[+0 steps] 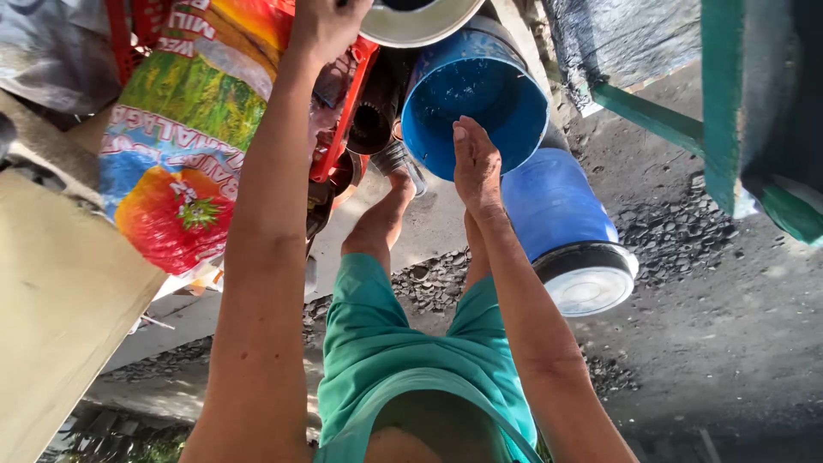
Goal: Rinsing various pots and containers using water scooped from a bucket with a small dipper in an outdoor kitchen setting.
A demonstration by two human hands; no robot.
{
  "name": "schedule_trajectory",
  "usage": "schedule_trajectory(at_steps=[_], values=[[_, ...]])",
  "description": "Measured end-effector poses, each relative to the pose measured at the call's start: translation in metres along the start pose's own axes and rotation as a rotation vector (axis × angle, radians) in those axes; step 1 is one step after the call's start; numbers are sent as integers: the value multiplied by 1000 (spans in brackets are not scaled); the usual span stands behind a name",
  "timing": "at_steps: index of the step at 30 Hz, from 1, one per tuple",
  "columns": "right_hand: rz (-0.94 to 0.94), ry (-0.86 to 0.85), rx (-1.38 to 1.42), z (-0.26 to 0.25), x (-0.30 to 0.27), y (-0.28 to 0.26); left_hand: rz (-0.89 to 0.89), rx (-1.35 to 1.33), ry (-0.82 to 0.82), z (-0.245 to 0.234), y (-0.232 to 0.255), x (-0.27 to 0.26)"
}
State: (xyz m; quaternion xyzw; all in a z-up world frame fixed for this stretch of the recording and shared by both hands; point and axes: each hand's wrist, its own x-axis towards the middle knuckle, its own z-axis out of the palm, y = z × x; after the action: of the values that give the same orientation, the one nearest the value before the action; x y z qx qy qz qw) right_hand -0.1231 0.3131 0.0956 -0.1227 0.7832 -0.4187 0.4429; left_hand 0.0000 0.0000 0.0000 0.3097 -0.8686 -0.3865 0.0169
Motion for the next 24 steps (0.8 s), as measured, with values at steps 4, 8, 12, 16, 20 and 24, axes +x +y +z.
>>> schedule_trajectory(at_steps=[4, 8, 12, 16, 20, 24], values=[[60, 47, 131, -9, 1, -9, -28, -225, 61, -64, 53, -28], [20, 100, 147, -15, 11, -26, -103, -221, -38, -108, 91, -63], [123, 143, 303, -1, 26, -20, -221, -169, -88, -134, 140, -96], [317, 152, 449, 27, 41, -11, -305, -128, -51, -130, 191, -127], [416, 159, 505, 46, 39, 20, -289, 28, -10, -101, 209, -161], [295, 179, 572, 55, 34, 41, -251, 247, -20, -76, 223, -190]])
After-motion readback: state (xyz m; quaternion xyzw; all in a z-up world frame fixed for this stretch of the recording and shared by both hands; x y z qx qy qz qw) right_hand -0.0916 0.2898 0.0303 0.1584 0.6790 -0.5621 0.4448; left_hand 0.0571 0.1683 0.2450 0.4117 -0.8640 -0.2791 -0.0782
